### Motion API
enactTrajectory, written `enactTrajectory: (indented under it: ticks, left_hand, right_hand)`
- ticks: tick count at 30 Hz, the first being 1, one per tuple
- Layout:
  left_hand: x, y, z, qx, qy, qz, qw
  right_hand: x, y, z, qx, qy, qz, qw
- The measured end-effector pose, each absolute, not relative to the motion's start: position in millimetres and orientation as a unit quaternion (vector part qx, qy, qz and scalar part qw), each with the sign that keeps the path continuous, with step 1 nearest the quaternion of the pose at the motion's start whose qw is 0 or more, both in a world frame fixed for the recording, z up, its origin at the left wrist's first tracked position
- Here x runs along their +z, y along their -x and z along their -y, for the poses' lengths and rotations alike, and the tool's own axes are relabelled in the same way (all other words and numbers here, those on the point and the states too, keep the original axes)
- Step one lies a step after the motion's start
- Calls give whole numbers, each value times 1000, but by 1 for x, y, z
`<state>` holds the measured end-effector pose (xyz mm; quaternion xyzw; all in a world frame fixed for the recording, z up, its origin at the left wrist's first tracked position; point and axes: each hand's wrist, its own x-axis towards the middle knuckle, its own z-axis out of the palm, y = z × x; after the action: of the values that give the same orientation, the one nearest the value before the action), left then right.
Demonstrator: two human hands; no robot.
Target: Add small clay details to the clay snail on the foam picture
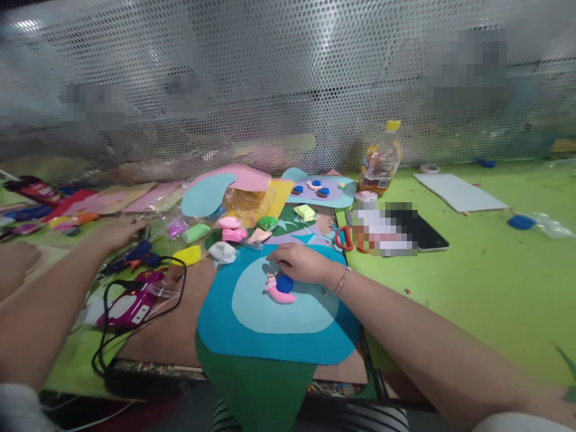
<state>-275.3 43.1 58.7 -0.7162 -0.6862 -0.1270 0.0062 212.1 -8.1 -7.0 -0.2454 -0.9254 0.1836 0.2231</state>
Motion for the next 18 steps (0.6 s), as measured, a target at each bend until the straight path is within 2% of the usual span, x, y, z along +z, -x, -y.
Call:
enactTrajectory:
  ticks: [6, 10, 14, 18]
  left_hand:
    - [83, 252, -26, -70, 601, 783, 145]
    - [118, 184, -7, -181, 565, 790, 153]
    - [125, 93, 37, -145, 723, 670, 79]
    - [99, 19, 74, -83, 810, 580, 1]
  right_hand:
    - [-9, -211, 7, 180, 264, 912, 256]
    - [-9, -211, 7, 164, 273, 890, 326]
    - [-2, -210, 15, 134, 257, 885, 365]
    - [4, -207, 27, 77, 218, 901, 367]
